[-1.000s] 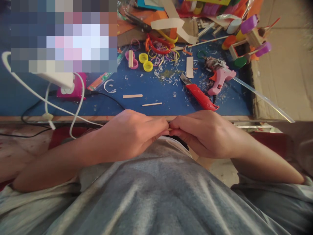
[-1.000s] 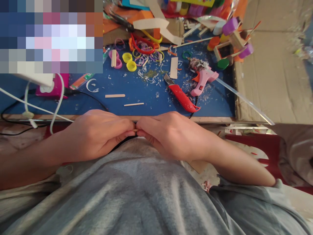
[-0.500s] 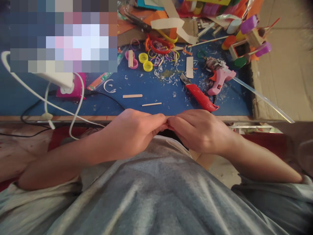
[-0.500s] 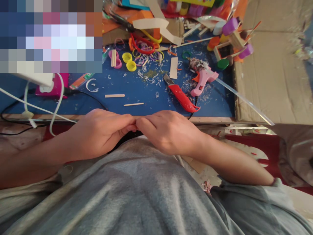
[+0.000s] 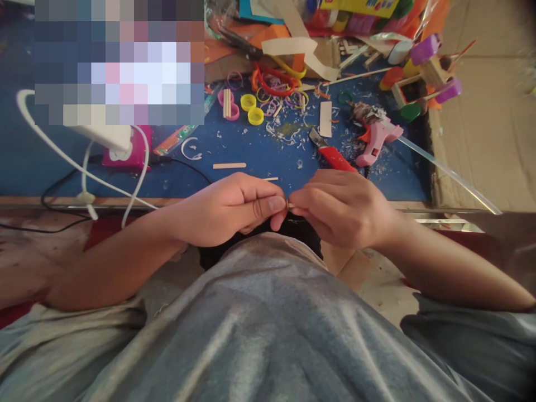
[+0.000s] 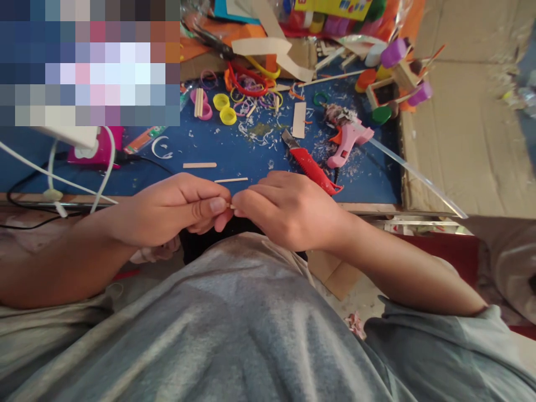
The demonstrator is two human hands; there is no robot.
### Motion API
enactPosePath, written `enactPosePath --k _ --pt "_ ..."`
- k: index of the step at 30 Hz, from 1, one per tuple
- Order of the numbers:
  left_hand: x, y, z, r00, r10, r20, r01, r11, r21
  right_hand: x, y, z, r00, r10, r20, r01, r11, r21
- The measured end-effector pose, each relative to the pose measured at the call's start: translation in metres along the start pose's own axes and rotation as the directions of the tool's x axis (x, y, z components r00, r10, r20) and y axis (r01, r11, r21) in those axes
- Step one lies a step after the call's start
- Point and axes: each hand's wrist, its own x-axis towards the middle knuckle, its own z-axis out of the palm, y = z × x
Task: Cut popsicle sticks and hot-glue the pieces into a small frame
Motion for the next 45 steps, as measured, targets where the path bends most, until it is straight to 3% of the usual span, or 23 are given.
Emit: enactPosePath --k 6,11,13,20,25,29,33,36,40,45 --pt "-0.005 -0.008 -0.003 0.99 0.074 -0.121 -0.086 0.991 -0.099 -0.005 0.016 -0.006 0.951 0.286 -0.115 -0.28 0.958 0.063" --pt "-0.006 -0.019 -0.001 0.989 0.033 -0.144 -0.064 0.974 -0.218 -0.007 0.055 -0.011 0.941 0.323 -0.101 -0.333 0.938 -0.096" --pt "-0.006 -0.024 0.001 0.986 0.048 -0.157 -0.092 0.955 -0.282 -0.008 0.067 -0.012 0.938 0.315 -0.148 -0.329 0.94 -0.086" --pt "-0.008 -0.035 0.005 0.982 0.126 -0.142 -0.172 0.906 -0.386 -0.009 0.066 -0.015 0.894 0.399 -0.203 -0.388 0.917 0.091" --pt "-0.005 -0.045 0.006 0.973 0.161 -0.167 -0.217 0.887 -0.408 -0.009 0.074 -0.019 0.81 0.536 -0.24 -0.54 0.84 0.053" --pt "-0.003 -0.052 0.005 0.963 0.187 -0.192 -0.247 0.896 -0.368 -0.009 0.088 -0.024 0.777 0.589 -0.222 -0.609 0.793 -0.028" --pt "-0.003 -0.06 0.002 0.947 0.191 -0.26 -0.249 0.945 -0.213 -0.009 0.1 -0.023 0.76 0.63 -0.159 -0.643 0.764 -0.046" --pt "-0.005 -0.066 -0.001 0.903 0.241 -0.355 -0.209 0.97 0.127 -0.011 0.107 -0.019 0.752 0.646 -0.132 -0.656 0.752 -0.058" --pt "-0.006 -0.069 -0.003 0.857 0.375 -0.353 -0.145 0.834 0.532 -0.014 0.112 -0.015 0.739 0.668 -0.084 -0.673 0.733 -0.098" --pt "-0.007 -0.064 0.0 0.828 0.455 -0.329 -0.125 0.72 0.682 -0.019 0.11 -0.012 0.735 0.673 -0.08 -0.678 0.73 -0.089"
